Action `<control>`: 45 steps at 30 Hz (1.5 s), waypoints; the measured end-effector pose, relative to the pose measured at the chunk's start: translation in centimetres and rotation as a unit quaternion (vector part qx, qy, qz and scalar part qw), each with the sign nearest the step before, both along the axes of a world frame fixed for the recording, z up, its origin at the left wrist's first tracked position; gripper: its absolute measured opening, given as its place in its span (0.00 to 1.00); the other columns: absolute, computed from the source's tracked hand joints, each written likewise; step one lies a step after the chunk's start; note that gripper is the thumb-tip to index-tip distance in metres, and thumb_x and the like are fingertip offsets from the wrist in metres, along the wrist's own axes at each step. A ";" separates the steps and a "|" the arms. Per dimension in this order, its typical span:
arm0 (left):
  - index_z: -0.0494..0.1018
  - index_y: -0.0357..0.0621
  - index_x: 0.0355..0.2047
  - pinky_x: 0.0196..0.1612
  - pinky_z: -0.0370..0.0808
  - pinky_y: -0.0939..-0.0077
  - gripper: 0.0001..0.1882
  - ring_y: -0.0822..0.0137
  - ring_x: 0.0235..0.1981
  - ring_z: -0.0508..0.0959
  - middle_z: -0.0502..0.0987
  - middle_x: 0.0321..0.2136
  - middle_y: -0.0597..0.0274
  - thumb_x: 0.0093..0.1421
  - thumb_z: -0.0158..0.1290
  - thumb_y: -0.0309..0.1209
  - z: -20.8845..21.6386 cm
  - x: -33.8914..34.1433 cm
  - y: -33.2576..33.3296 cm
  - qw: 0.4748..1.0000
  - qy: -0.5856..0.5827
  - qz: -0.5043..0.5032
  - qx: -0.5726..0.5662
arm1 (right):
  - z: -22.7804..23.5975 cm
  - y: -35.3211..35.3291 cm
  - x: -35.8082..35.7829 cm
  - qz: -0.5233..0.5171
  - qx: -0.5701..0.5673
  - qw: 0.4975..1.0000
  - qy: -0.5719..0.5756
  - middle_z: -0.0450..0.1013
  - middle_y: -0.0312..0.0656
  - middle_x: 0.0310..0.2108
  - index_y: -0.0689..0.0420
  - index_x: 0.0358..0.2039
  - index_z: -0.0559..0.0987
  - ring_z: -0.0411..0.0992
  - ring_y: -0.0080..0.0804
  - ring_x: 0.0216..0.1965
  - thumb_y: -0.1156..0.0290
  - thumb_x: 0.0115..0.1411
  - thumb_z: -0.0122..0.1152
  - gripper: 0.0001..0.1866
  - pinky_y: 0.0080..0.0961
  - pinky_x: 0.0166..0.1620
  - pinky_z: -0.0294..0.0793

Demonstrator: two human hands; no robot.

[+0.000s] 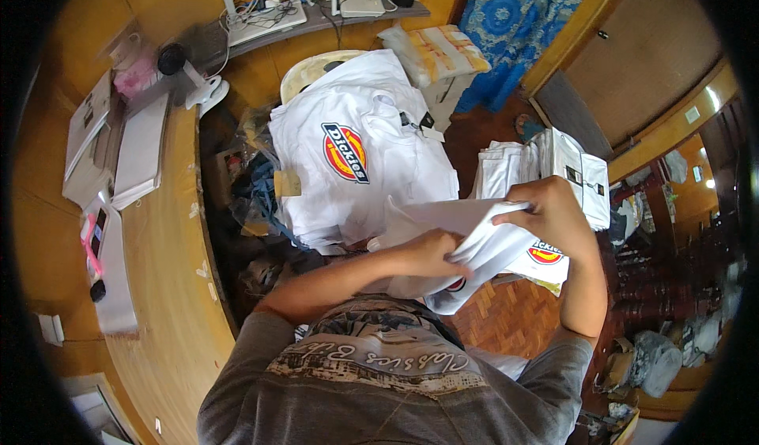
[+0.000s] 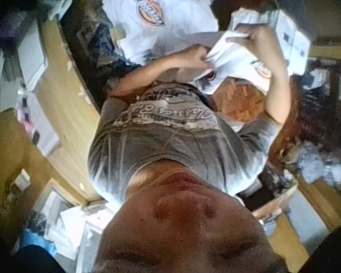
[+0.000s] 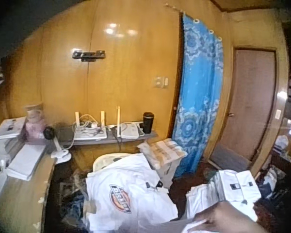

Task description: The person folds white t-shirts on a wooden table using a cardboard template to ensure consistent folding. They place the template on the shirt, fold the sides and bottom over it, and then remove the template before stacking the folded shirts.

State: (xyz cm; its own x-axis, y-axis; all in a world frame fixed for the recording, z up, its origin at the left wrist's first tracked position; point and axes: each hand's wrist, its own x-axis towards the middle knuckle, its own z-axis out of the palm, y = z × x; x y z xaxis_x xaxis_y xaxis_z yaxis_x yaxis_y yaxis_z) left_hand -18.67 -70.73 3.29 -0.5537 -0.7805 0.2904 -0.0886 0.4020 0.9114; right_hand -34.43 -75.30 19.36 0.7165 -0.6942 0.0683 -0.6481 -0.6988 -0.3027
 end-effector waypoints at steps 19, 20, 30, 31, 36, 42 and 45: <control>0.73 0.35 0.23 0.23 0.66 0.83 0.18 0.78 0.21 0.69 0.73 0.18 0.65 0.41 0.61 0.39 14.3 21.8 -0.3 0.911 -0.394 -0.026 0.118 | -9.1 -11.9 -14.1 -0.387 -0.332 0.860 -0.012 0.72 0.44 0.30 0.49 0.32 0.76 0.71 0.40 0.31 0.79 0.41 0.53 0.16 0.29 0.34 0.70; 0.73 0.35 0.22 0.22 0.65 0.82 0.18 0.78 0.20 0.68 0.72 0.18 0.66 0.41 0.61 0.39 12.3 22.9 -0.2 0.910 -0.386 -0.049 0.143 | -8.2 -12.9 -15.8 -0.418 -0.323 0.848 0.048 0.72 0.44 0.28 0.47 0.32 0.76 0.71 0.41 0.30 0.76 0.43 0.52 0.14 0.31 0.33 0.70; 0.70 0.35 0.25 0.29 0.67 0.62 0.17 0.55 0.25 0.72 0.71 0.20 0.47 0.45 0.52 0.40 10.3 27.3 -9.3 0.769 -0.522 0.364 -0.068 | 5.1 -22.5 -34.8 -0.537 -0.429 0.707 0.166 0.70 0.47 0.33 0.56 0.31 0.73 0.70 0.42 0.33 0.64 0.46 0.52 0.13 0.37 0.32 0.70; 0.70 0.36 0.25 0.29 0.67 0.62 0.13 0.52 0.25 0.72 0.71 0.20 0.46 0.47 0.50 0.36 13.6 24.6 -9.9 0.765 -0.447 0.445 -0.132 | 9.6 -20.0 -40.7 -0.574 -0.509 0.630 0.122 0.70 0.48 0.32 0.57 0.31 0.73 0.71 0.41 0.32 0.63 0.45 0.54 0.14 0.36 0.30 0.71; 0.66 0.39 0.19 0.27 0.63 0.65 0.06 0.56 0.25 0.68 0.67 0.19 0.53 0.48 0.44 0.29 6.1 21.0 -10.7 0.696 -0.149 0.605 -0.357 | -2.3 -17.4 -34.0 -0.478 -0.455 0.737 -0.144 0.70 0.51 0.31 0.62 0.31 0.73 0.70 0.40 0.29 0.61 0.48 0.52 0.16 0.35 0.28 0.70; 0.72 0.41 0.32 0.38 0.66 0.65 0.13 0.55 0.36 0.71 0.73 0.29 0.52 0.45 0.52 0.32 -6.9 23.4 -1.3 0.861 -0.503 0.037 0.074 | -13.1 -11.1 -26.1 -0.568 -0.218 0.785 -0.115 0.71 0.53 0.30 0.67 0.31 0.73 0.69 0.39 0.28 0.60 0.52 0.46 0.20 0.35 0.30 0.68; 0.71 0.37 0.29 0.36 0.66 0.66 0.12 0.53 0.35 0.71 0.72 0.28 0.52 0.46 0.52 0.32 -0.9 24.3 5.1 0.923 -0.313 0.222 0.024 | -9.0 -12.6 -23.0 -0.551 -0.228 0.780 -0.192 0.71 0.54 0.29 0.70 0.32 0.73 0.68 0.39 0.27 0.60 0.54 0.43 0.22 0.34 0.31 0.66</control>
